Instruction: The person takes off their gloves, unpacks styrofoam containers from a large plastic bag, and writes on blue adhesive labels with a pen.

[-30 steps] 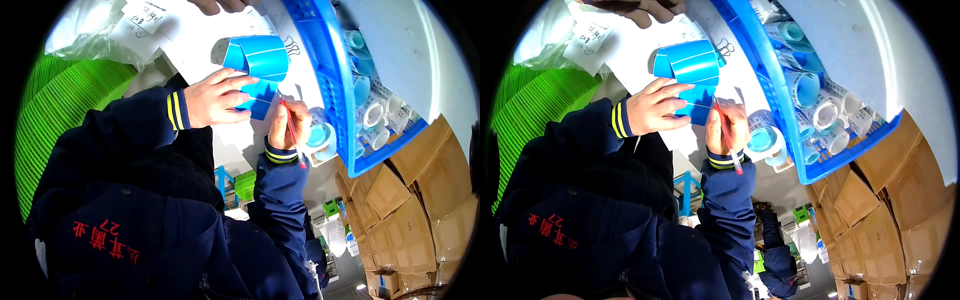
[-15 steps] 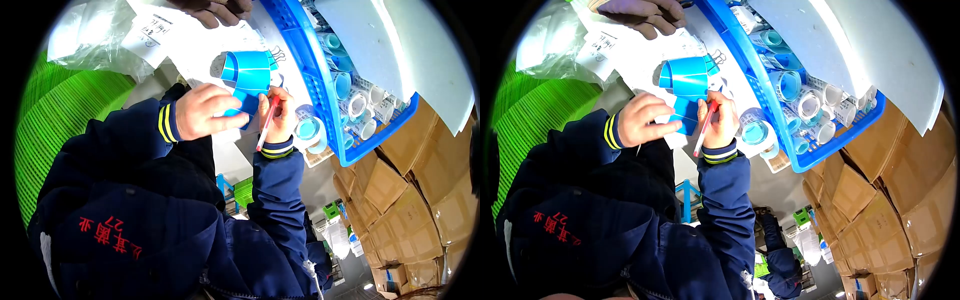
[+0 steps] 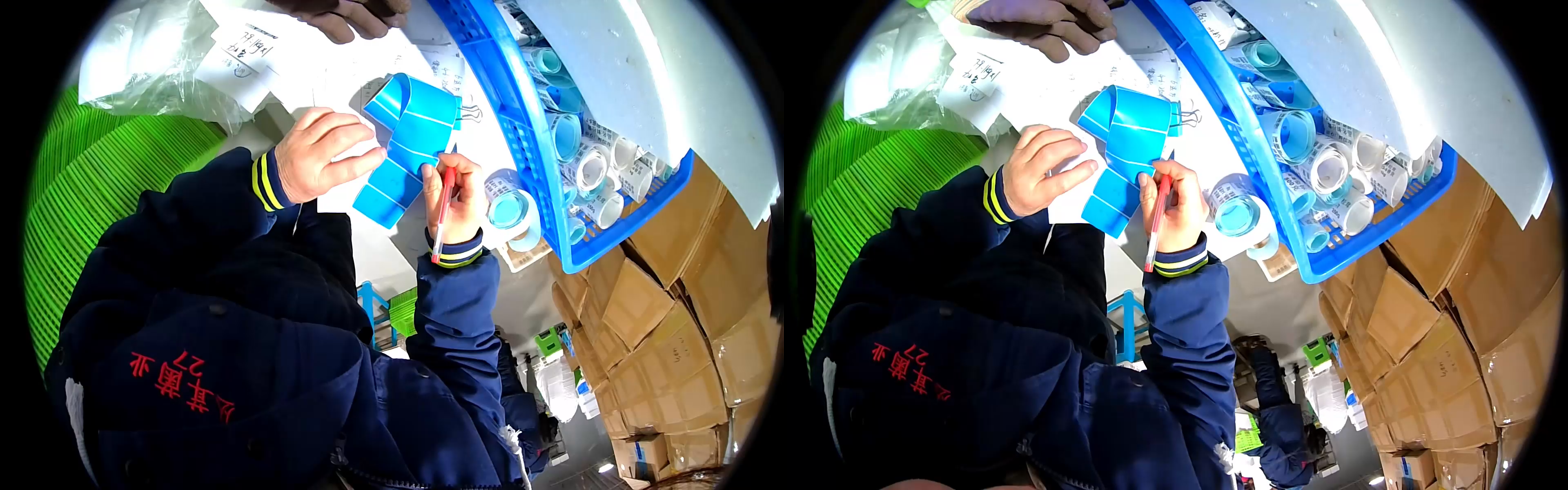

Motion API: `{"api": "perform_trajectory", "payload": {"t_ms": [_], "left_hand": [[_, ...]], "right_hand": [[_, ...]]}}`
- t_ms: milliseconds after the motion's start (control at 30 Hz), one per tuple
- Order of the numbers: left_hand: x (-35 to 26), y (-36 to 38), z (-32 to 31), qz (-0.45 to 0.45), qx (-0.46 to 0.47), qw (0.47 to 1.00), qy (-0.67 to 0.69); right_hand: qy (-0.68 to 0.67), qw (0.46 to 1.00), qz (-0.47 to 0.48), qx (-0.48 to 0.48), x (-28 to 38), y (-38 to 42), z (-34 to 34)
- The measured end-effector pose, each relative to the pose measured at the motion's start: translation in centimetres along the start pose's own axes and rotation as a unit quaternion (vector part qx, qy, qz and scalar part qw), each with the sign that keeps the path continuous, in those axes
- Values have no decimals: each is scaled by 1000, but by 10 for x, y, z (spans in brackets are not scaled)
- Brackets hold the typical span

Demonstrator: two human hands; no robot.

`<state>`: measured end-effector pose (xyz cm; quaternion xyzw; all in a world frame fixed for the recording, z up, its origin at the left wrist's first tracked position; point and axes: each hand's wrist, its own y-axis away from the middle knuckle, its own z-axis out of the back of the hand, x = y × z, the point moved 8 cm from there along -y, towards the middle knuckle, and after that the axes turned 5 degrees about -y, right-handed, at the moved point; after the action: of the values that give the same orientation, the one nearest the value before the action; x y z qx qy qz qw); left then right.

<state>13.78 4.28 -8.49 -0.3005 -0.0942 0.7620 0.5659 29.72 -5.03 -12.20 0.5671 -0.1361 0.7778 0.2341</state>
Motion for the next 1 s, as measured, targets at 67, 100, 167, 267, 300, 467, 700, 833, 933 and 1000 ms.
{"api": "perform_trajectory", "payload": {"t_ms": [67, 100, 167, 267, 300, 467, 700, 833, 933, 1000], "left_hand": [[2, -4, 0, 2, 13, 1000, 2], [22, -7, 0, 121, -6, 989, 88], [40, -13, 1, 236, -24, 956, 175], [52, -10, -35, 434, 114, 744, 496], [54, -14, -35, 433, 115, 744, 496], [50, -27, -34, 351, 94, 814, 453], [58, -28, -7, 206, -30, 969, 131], [6, -15, 12, 21, -5, 999, 39], [-4, -7, -27, 27, 146, 988, 49], [-4, 3, -38, 26, 145, 989, 16]], "right_hand": [[1, 1000, 1, 1, 2, 3, 1], [3, 1000, 3, 1, 3, 5, 2], [-9, 1000, 7, -5, 3, 6, 3], [-13, 1000, 6, 4, -1, 10, 0], [-32, 999, -4, 9, -4, 12, -1], [-93, 996, -15, 6, -2, 11, -5], [-45, 998, 9, -42, -16, 3, -10], [-19, 999, 12, -42, -13, 3, -11], [31, 999, 16, -28, -7, 1, -10], [79, 994, 60, -52, 2, 0, -4]]}}
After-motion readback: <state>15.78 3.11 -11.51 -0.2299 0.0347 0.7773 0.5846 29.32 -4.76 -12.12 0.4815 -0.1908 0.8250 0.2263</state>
